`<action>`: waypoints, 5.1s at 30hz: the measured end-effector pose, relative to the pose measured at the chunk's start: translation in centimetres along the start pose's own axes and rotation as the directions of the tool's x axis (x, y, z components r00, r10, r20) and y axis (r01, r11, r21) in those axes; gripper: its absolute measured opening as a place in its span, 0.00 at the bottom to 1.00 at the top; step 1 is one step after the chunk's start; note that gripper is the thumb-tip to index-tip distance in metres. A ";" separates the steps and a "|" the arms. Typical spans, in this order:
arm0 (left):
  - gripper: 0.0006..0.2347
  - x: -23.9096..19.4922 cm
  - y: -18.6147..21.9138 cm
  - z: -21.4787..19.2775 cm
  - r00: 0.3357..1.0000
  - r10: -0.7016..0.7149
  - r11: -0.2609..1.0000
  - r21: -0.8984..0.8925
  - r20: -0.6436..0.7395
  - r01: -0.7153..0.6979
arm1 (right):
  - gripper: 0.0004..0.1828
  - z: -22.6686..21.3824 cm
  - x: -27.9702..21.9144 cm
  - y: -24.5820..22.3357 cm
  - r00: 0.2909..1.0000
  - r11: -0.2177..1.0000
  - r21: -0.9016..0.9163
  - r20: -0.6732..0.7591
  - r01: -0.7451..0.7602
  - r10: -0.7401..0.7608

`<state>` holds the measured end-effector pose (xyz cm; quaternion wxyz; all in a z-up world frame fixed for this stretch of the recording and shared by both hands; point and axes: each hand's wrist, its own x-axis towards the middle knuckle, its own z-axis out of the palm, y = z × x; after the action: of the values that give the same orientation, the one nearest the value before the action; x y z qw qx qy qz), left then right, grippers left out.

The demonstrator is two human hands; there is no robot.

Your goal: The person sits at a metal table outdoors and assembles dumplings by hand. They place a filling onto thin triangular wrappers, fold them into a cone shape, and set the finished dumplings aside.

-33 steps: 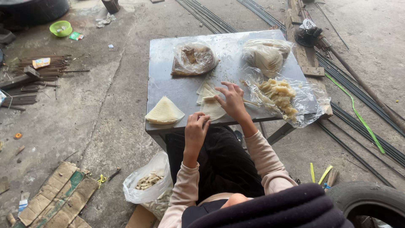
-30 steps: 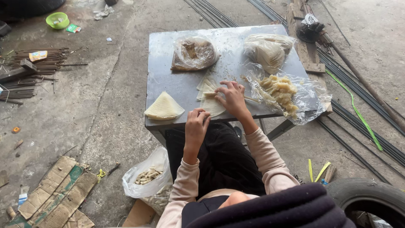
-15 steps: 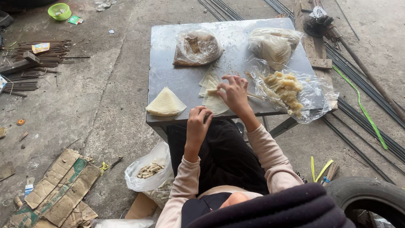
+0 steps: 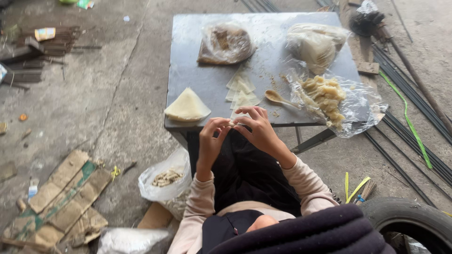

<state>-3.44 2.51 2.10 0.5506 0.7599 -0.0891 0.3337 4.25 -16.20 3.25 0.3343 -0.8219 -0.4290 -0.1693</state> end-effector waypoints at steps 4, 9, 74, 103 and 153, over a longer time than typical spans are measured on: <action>0.08 -3.8 -3.0 -7.4 0.968 -0.241 0.969 0.064 0.069 0.237 | 0.18 -0.7 -1.5 1.5 0.994 0.985 -0.154 -0.090 -0.075 0.062; 0.12 -10.0 -11.8 -19.9 0.630 -0.771 0.621 0.333 0.096 0.709 | 0.12 -4.4 -4.8 7.5 0.942 0.912 -0.258 -0.193 -0.319 0.275; 0.09 4.0 -3.9 0.6 0.937 0.015 0.888 0.427 0.349 -0.173 | 0.17 4.6 21.8 18.4 0.794 0.802 0.139 -0.123 -0.581 0.596; 0.05 4.7 -3.5 0.0 0.909 -0.076 0.956 0.289 0.410 -0.051 | 0.11 -3.4 -0.9 6.4 0.986 0.978 -0.144 -0.088 -0.150 0.139; 0.07 3.3 -1.8 2.0 0.913 0.177 0.878 0.360 0.368 -0.315 | 0.18 -0.4 -2.2 1.7 0.984 0.979 -0.157 -0.140 -0.130 0.109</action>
<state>0.81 2.20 2.37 0.3083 0.8851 -0.2031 0.2835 4.34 -18.48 1.63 0.3020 -0.8583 -0.3404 -0.2373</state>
